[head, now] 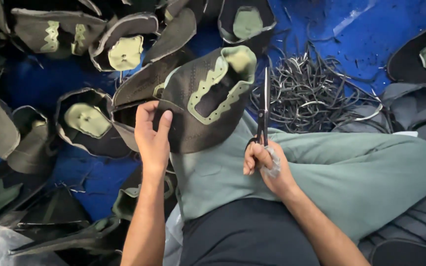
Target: The person trims excess material and loose threads from shoe uppers using scissors.
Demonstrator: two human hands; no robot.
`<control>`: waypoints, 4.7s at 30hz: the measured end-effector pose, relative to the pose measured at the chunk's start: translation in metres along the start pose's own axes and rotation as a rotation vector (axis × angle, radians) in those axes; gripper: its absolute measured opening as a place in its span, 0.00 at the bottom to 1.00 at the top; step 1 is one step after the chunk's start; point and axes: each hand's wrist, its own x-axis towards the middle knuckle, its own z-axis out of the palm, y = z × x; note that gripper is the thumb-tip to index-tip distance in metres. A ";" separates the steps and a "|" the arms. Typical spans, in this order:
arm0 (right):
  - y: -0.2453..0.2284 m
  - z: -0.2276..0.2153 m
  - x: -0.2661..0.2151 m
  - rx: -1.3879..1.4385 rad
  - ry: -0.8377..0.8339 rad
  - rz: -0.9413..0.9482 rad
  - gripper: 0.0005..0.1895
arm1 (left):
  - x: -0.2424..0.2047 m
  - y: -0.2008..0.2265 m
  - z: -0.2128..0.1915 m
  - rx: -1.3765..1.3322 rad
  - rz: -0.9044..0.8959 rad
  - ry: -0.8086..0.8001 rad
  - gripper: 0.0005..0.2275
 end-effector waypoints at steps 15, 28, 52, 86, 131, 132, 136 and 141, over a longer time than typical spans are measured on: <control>0.006 -0.007 0.002 0.005 -0.011 0.013 0.21 | 0.022 0.056 0.003 0.600 0.171 -0.181 0.32; -0.035 -0.007 0.016 0.622 -0.290 0.123 0.34 | 0.034 0.031 0.019 0.535 -0.037 -0.102 0.20; -0.014 -0.070 0.180 -0.073 0.398 -0.211 0.17 | 0.066 0.015 0.025 0.566 0.105 -0.111 0.16; -0.044 -0.013 0.128 -0.077 0.340 -0.439 0.16 | 0.042 0.059 0.074 0.999 0.468 -0.319 0.51; -0.039 -0.006 0.130 -0.155 0.587 -0.343 0.10 | 0.063 0.073 0.109 0.945 0.463 -0.442 0.42; -0.039 -0.007 0.130 -0.114 0.568 -0.344 0.10 | 0.062 0.068 0.107 0.910 0.472 -0.427 0.42; -0.039 -0.010 0.132 -0.097 0.544 -0.371 0.10 | 0.052 0.065 0.084 0.862 0.493 -0.306 0.43; -0.038 -0.011 0.127 -0.113 0.517 -0.378 0.09 | 0.029 0.036 0.039 0.940 0.434 -0.148 0.42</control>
